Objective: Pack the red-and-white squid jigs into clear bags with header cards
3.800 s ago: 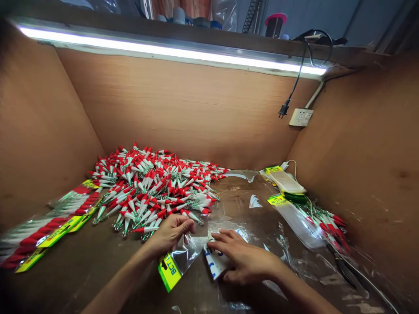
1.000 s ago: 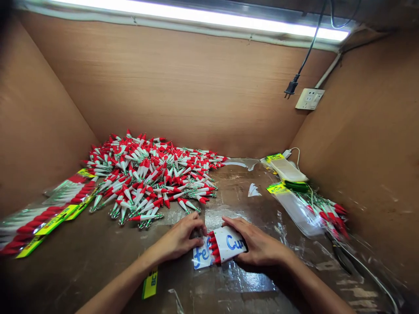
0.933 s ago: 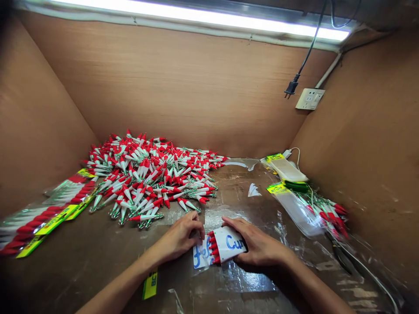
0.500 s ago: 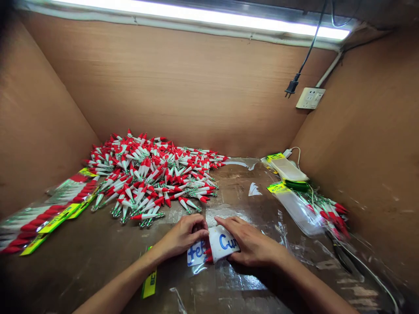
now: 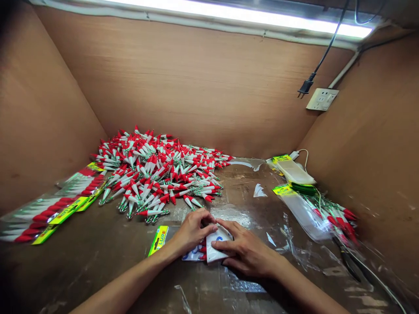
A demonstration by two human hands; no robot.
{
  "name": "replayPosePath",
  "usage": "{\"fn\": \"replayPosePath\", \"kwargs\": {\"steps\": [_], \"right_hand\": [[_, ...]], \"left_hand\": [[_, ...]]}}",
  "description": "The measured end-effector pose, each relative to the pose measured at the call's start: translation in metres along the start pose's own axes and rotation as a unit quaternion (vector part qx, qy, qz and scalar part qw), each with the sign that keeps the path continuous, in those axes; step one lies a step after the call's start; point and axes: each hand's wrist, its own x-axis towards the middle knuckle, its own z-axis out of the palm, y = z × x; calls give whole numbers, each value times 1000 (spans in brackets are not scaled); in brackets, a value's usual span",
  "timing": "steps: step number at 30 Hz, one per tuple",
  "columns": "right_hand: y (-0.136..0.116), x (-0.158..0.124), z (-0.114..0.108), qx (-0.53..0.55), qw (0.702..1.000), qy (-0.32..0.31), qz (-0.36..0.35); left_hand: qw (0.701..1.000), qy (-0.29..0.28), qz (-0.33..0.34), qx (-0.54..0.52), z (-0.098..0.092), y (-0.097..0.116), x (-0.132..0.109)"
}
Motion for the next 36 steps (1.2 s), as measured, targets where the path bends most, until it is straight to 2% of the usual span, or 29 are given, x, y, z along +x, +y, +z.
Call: {"fn": "replayPosePath", "kwargs": {"steps": [3,6,9,13,17,21,25,30,34,36], "right_hand": [[8,-2,3,8,1000,5,-1],[16,-7,6,23,999,31,8],[19,-11,8,35,997,67,9],[9,-9,3,34,995,95,-5],[-3,1,-5,25,996,81,-15],[-3,4,-6,28,996,82,-1],[3,0,2,32,994,100,37],[8,0,10,34,992,119,32],[1,6,11,43,990,129,23],[-9,11,12,40,989,143,27]], "left_hand": [[999,-22,23,42,-12,3,-11],[990,-81,47,106,-23,4,-24],[980,-115,56,154,-22,6,-30],[975,-112,37,189,-8,16,-30],[974,-112,13,195,0,25,-32],[978,-112,24,176,1,16,-35],[981,-122,8,147,-6,3,-33],[980,-146,20,134,-9,1,-31],[983,-112,19,142,3,5,-33],[984,-83,40,152,11,6,-33]]}}
